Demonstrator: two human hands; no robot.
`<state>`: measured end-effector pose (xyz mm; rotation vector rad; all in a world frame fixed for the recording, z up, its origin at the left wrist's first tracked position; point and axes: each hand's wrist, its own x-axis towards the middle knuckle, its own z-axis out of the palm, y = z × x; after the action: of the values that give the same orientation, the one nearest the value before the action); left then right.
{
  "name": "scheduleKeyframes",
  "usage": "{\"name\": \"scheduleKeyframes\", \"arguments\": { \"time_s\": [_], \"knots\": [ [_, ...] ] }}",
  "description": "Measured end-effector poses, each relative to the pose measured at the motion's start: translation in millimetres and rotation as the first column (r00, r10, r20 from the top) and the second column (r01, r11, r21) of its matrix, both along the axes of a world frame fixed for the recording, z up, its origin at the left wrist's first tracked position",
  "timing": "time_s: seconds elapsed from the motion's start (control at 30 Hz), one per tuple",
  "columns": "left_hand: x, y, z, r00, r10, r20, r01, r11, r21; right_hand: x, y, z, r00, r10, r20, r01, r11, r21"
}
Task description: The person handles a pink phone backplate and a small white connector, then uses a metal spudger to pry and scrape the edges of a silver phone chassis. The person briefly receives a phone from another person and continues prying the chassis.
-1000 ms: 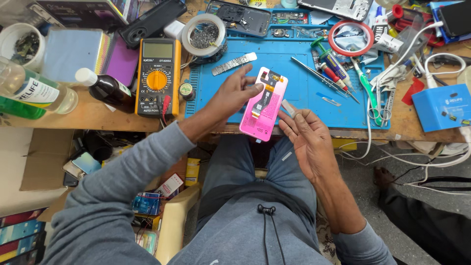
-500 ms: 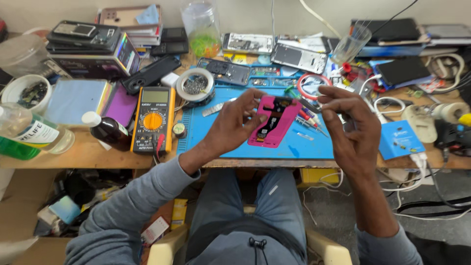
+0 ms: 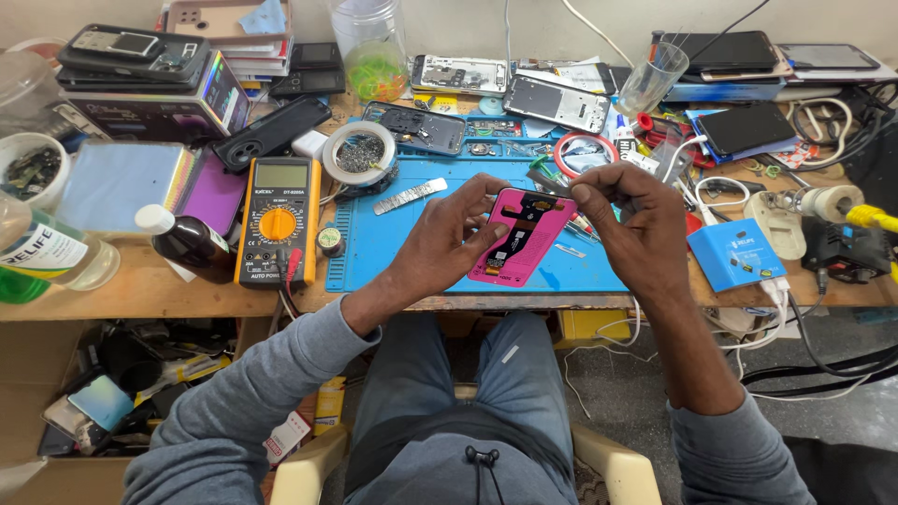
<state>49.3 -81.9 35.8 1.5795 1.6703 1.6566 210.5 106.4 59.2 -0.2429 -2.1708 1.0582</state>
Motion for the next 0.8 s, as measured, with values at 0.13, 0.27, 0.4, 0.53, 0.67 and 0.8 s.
{"name": "scheduleKeyframes", "arguments": {
  "time_s": [0.13,0.27,0.4,0.53,0.67,0.8],
  "knots": [
    [-0.2,0.4,1.2,1.000,0.003,0.005,-0.003,1.000,-0.019,-0.1,-0.1,0.2,1.000,-0.012,-0.001,0.012,1.000,0.012],
    [-0.7,0.9,0.2,1.000,0.000,0.000,0.000,1.000,-0.014,-0.3,-0.3,-0.8,1.000,-0.009,-0.013,0.008,1.000,-0.005],
    [-0.7,2.4,-1.2,1.000,-0.006,-0.010,0.007,1.000,0.011,0.1,-0.1,-2.7,1.000,0.004,-0.031,-0.003,1.000,0.024],
    [-0.5,3.5,-1.5,1.000,0.007,0.003,-0.007,1.000,-0.026,0.0,-0.1,-3.3,0.999,0.008,-0.034,-0.007,1.000,0.019],
    [-0.6,2.9,-1.3,1.000,0.002,0.001,-0.002,1.000,-0.025,-0.2,-0.3,-3.6,1.000,-0.001,-0.031,0.002,1.000,0.027],
    [-0.1,2.9,-1.2,1.000,-0.006,-0.019,0.006,1.000,0.001,-0.3,-0.7,-4.9,0.999,0.006,-0.048,-0.005,1.000,0.012]
  ]
}}
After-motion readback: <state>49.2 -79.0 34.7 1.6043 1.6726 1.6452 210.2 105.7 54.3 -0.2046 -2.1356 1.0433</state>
